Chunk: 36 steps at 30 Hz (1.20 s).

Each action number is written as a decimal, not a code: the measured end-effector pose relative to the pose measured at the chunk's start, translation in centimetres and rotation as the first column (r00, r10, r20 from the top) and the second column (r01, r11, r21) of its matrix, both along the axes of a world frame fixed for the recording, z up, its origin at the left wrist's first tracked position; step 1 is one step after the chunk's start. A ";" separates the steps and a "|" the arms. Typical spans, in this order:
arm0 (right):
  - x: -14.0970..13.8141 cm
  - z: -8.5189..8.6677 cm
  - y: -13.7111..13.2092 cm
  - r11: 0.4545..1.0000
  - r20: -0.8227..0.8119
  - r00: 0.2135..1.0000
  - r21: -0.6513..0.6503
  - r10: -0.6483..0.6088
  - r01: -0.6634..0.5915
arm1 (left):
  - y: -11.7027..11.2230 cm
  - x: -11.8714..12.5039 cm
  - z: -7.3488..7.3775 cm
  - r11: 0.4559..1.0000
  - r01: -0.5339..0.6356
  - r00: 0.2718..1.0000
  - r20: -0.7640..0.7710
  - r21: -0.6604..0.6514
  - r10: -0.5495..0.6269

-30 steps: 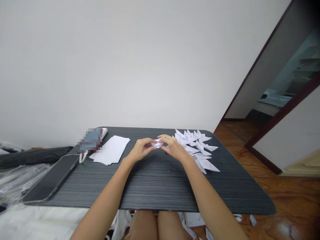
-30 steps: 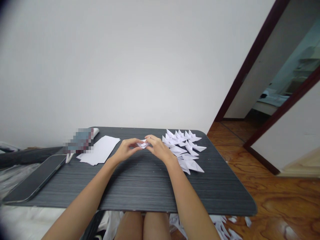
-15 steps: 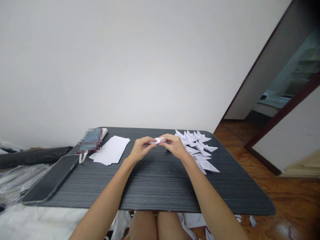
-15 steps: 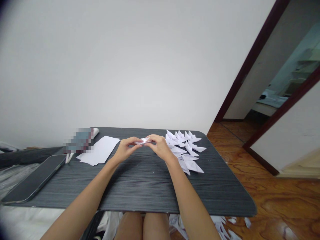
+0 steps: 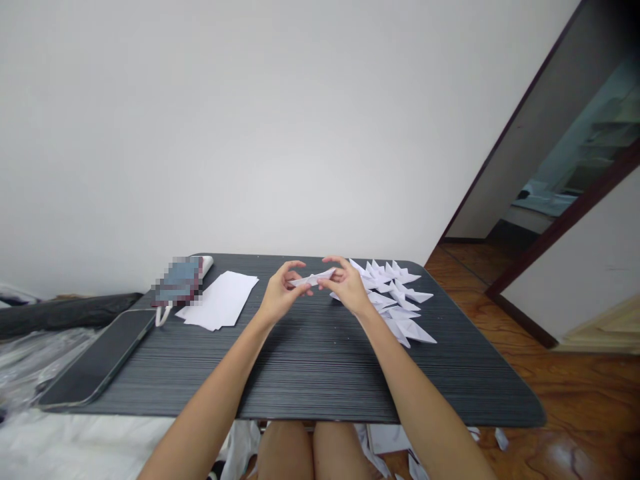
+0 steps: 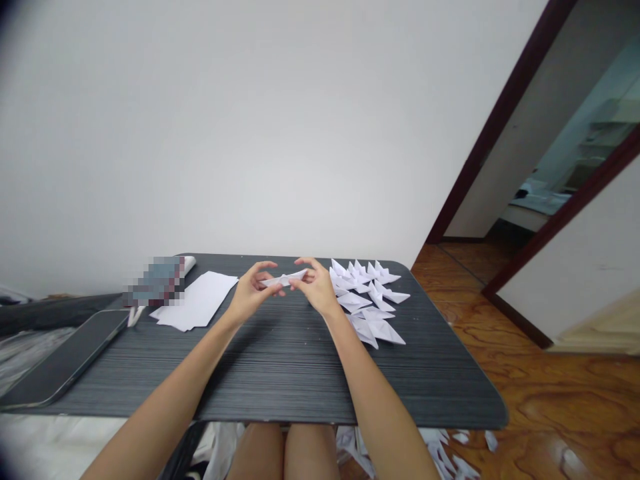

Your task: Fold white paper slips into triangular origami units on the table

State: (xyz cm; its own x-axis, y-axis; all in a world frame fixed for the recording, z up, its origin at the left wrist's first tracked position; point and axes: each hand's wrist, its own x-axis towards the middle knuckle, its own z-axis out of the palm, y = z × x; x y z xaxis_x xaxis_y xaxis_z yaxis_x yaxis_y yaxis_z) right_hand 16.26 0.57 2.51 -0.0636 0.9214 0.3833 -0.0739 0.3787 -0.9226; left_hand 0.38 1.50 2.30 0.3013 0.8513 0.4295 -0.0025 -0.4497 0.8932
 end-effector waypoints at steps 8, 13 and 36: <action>-0.8 -0.9 0.3 0.996 -0.031 0.999 -0.090 -0.007 0.005 | 0.6 -0.5 0.0 0.993 0.043 0.981 -0.182 -0.109 -0.063; -0.3 -0.9 0.4 0.987 -0.080 0.995 -0.148 0.055 -0.066 | 0.4 -0.4 0.2 0.993 0.024 0.987 -0.154 -0.114 -0.041; 0.0 -0.9 0.6 0.978 -0.096 0.995 -0.205 0.023 -0.042 | 2.1 -0.9 -1.4 0.969 0.051 0.996 0.086 -0.241 -0.031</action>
State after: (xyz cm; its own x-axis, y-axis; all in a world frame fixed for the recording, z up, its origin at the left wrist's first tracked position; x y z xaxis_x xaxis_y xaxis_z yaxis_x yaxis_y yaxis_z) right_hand 16.28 1.19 1.59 -0.0683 0.9794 0.1902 -0.1716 0.1763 -0.9693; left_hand -0.48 3.56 0.94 0.3105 0.9209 0.2358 -0.0930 -0.2174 0.9716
